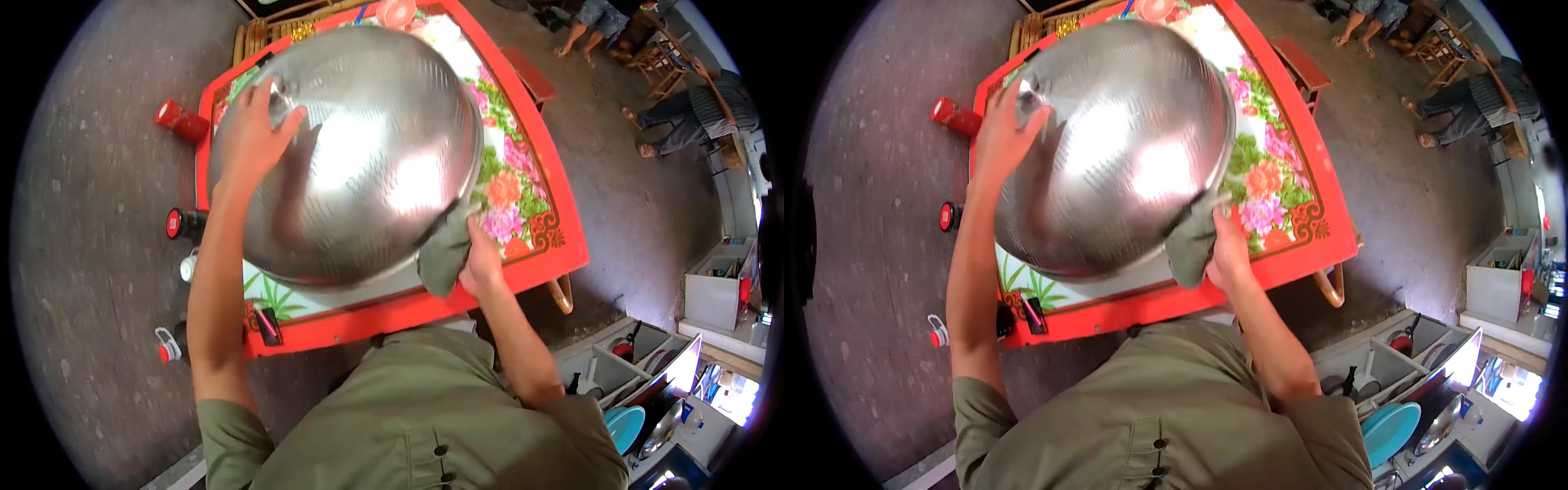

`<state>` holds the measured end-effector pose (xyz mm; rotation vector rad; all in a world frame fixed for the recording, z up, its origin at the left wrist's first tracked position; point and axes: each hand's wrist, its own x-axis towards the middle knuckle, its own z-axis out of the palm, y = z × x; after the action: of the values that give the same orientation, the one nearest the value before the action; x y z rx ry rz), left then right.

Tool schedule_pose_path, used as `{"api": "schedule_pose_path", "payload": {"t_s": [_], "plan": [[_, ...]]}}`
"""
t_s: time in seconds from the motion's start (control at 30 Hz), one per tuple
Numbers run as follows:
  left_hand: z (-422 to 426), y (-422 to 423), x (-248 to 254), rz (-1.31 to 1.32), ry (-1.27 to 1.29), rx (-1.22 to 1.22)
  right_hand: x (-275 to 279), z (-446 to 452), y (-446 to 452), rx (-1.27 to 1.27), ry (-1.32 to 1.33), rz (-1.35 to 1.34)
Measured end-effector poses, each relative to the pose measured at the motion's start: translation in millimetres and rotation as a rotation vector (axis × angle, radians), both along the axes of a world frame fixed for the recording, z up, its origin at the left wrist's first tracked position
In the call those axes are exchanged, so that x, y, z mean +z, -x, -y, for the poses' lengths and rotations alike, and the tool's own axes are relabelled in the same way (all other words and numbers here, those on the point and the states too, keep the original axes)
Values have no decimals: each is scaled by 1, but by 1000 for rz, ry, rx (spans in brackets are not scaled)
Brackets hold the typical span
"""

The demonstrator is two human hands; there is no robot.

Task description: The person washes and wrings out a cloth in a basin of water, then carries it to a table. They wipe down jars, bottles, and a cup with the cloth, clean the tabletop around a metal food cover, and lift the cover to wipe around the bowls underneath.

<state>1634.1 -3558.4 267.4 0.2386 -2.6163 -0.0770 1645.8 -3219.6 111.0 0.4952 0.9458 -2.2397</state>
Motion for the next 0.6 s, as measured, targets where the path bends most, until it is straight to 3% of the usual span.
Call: {"api": "schedule_pose_path", "payload": {"t_s": [0.07, 0.13, 0.23, 0.33, 0.43, 0.6], "plan": [[-55, -52, 39, -73, -214, -118, 27, 6, 6, 33, -23, -54], [-88, -105, 40, -97, -75, -314, 75, 19, 13, 41, -25, -112], [-129, -134, 38, 148, 63, -222, 126, 38, 25, 98, 38, -215], [-104, -119, 17, 0, 283, -119, 162, 56, 32, 153, -3, -336], [-75, -107, 30, -133, 333, -124, 173, 70, 41, 151, 130, -442], [-74, -105, 67, -78, 262, -117, 156, 38, 60, 73, -43, -623]]}}
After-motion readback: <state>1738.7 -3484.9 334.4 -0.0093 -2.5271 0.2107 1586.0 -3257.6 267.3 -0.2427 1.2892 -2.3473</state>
